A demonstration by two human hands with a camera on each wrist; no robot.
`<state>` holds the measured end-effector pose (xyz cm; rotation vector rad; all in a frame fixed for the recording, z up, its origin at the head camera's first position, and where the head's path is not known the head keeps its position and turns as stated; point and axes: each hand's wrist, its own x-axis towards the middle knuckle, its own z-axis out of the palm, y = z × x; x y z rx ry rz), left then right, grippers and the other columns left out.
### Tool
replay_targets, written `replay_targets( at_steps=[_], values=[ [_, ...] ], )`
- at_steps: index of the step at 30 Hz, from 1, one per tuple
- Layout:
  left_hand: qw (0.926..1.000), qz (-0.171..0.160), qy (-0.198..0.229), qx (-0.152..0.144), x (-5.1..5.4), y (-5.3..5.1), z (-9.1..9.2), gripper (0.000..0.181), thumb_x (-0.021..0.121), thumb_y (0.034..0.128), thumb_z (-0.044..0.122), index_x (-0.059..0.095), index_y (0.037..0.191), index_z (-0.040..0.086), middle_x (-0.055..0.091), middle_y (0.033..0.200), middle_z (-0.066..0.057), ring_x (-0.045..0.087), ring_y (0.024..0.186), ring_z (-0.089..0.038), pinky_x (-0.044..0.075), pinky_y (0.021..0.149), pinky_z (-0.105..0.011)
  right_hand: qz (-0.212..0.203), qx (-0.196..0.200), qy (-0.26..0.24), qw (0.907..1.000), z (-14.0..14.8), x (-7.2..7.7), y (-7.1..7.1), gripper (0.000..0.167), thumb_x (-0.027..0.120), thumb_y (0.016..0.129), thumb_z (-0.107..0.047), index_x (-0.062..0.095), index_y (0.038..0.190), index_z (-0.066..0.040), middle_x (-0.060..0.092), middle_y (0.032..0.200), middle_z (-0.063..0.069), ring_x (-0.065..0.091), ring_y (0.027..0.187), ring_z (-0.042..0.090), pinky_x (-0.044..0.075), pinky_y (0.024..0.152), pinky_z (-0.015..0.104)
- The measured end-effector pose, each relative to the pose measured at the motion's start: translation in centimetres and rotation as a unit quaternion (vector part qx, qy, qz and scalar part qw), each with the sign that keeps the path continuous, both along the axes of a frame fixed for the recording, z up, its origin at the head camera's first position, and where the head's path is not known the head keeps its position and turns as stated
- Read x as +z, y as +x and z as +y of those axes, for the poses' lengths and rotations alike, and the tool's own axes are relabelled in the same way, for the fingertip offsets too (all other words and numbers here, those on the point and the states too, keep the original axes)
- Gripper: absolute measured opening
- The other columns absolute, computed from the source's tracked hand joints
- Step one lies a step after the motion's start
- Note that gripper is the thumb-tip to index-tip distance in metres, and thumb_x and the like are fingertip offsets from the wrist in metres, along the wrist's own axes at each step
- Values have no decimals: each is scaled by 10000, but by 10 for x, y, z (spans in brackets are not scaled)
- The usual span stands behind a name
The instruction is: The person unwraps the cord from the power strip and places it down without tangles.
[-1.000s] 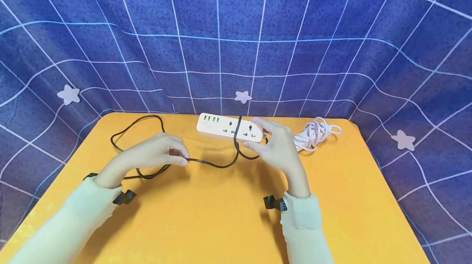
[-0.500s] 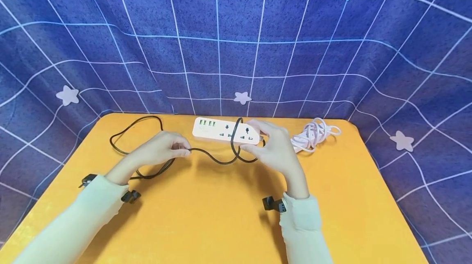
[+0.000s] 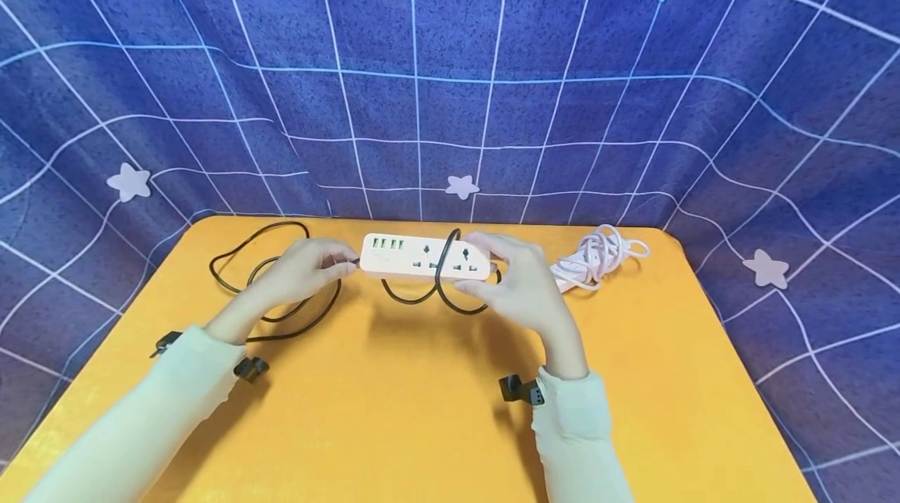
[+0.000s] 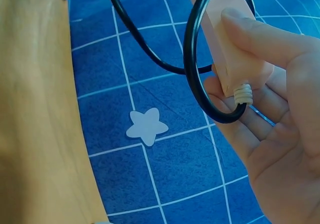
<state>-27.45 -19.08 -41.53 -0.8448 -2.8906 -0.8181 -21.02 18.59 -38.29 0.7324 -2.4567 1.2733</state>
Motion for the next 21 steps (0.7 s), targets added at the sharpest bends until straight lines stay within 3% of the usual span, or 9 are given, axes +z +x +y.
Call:
replay_targets(
  at_steps=[10, 15, 21],
  values=[
    [9950, 456, 461, 755, 18, -9, -3, 139, 720, 1039, 237, 803, 1089, 137, 744, 942, -12, 616, 788, -187, 481, 710, -373, -27, 115, 20, 9999, -1, -1, 0, 564, 973, 789, -238, 750, 1306, -212, 750, 1279, -66, 706, 1180, 148, 561, 1009, 390],
    [9854, 994, 804, 1120, 31, -13, -4, 184, 729, 1033, 243, 800, 1132, 104, 762, 984, -51, 651, 829, -212, 504, 753, -382, -51, 138, -7, 9999, -1, -2, 0, 597, 974, 786, -235, 742, 1333, -172, 742, 1312, -14, 714, 1180, 189, 568, 1012, 411],
    [9754, 1373, 1081, 1340, 47, -15, -7, 161, 734, 1030, 227, 809, 1128, 124, 767, 999, -37, 681, 795, -179, 510, 732, -346, -41, 182, 100, 9998, 0, -4, -1, 619, 975, 785, -258, 735, 1345, -150, 743, 1314, 2, 721, 1170, 203, 570, 1010, 419]
  ],
)
